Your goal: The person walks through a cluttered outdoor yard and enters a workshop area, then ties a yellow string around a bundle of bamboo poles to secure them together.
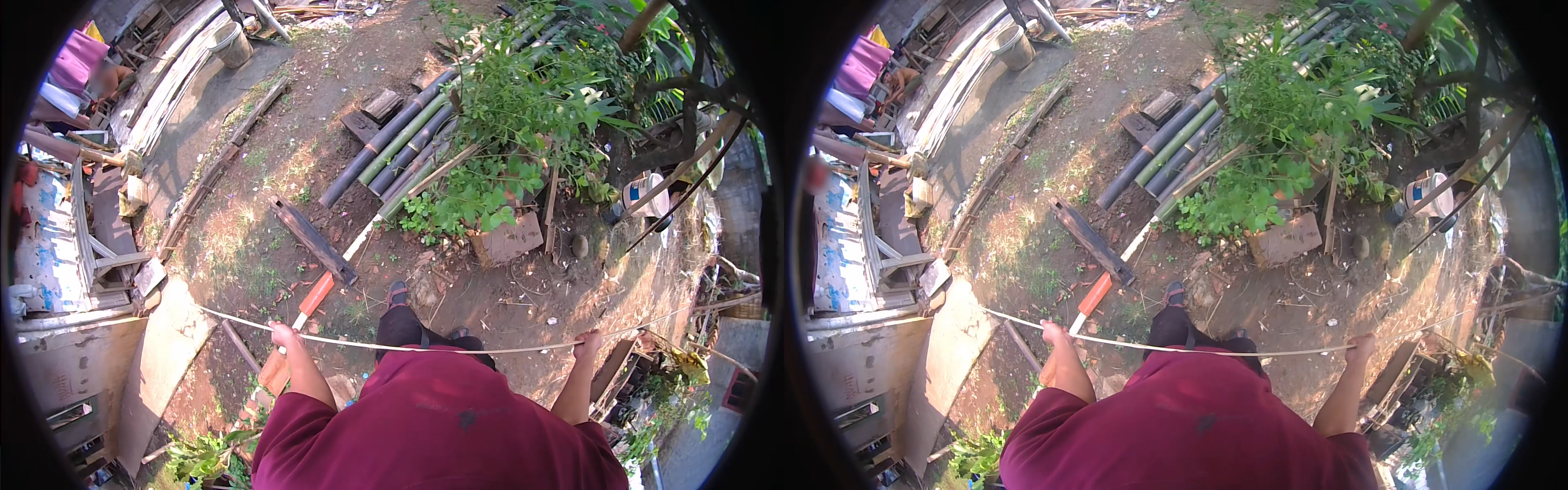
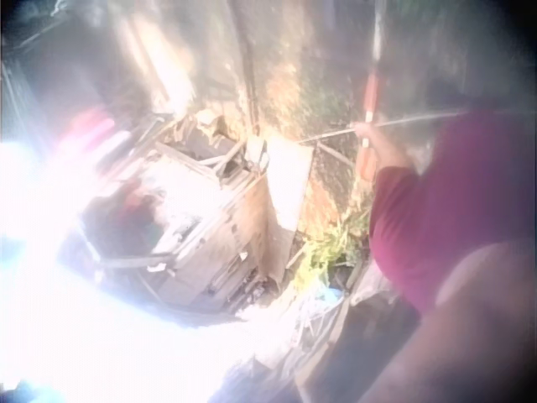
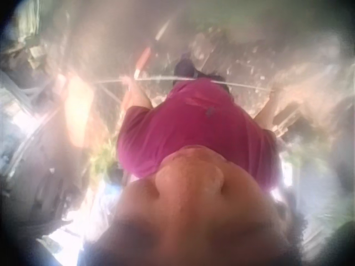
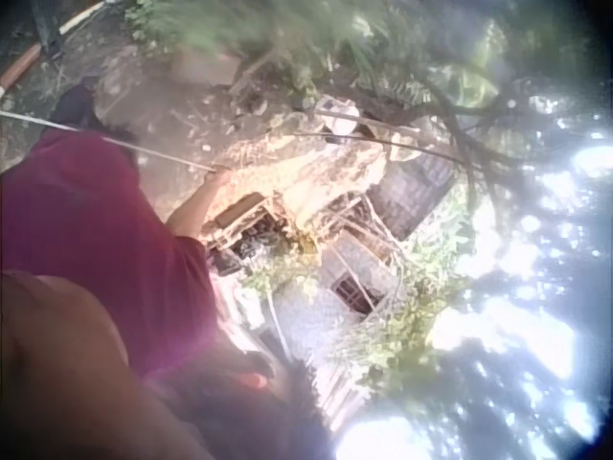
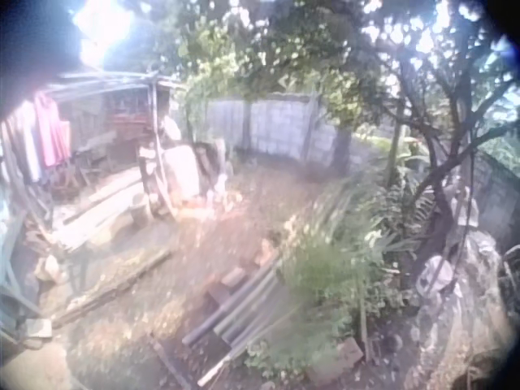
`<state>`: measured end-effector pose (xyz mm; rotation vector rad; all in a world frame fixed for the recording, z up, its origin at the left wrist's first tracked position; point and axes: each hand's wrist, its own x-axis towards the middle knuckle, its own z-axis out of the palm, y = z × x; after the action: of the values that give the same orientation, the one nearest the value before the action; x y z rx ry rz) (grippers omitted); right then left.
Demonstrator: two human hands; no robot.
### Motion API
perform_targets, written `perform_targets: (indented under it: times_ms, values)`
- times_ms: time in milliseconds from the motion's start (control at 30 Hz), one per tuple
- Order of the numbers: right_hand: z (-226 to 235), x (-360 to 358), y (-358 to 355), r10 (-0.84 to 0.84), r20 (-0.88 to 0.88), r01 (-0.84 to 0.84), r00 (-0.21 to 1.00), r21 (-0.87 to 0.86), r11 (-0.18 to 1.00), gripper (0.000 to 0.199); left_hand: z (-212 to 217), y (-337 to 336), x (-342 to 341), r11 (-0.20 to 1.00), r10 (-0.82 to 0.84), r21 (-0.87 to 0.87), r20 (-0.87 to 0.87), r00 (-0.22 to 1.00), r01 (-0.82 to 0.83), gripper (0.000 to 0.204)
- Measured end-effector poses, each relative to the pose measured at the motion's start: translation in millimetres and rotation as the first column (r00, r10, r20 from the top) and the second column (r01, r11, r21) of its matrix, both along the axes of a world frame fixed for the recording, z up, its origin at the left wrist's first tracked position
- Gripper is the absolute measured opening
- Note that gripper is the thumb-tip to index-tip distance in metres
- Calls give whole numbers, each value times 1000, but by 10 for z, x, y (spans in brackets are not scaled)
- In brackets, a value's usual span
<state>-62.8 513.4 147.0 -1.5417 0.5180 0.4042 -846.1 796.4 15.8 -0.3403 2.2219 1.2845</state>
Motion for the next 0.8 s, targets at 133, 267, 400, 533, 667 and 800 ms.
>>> perform_targets:
  times_ms: [133,267,400,533,667,800]
  values:
    - [173,146,-142,13,-81,10,997,269,963,17,-260,-379,28,959,-221,-237,-272,936,158,36]
    - [395,293,-560,21,-24,-5,1000,522,853,27,-297,-725,628,979,-205,-16,-126,971,205,34]
    - [773,605,-947,-63,8,41,998,672,740,32,-383,-1056,1226,976,-184,165,300,936,139,22]
    - [1297,1001,-1759,-100,196,-100,975,798,594,31,-335,-1253,2164,976,-215,100,297,930,194,15]
    - [2065,1168,-2370,-255,490,-293,834,784,547,29,-284,-1422,3158,920,-374,49,402,836,388,14]
    - [2458,1268,-2820,-347,644,-305,682,682,665,44,-385,-1552,3776,712,-639,66,474,605,699,13]
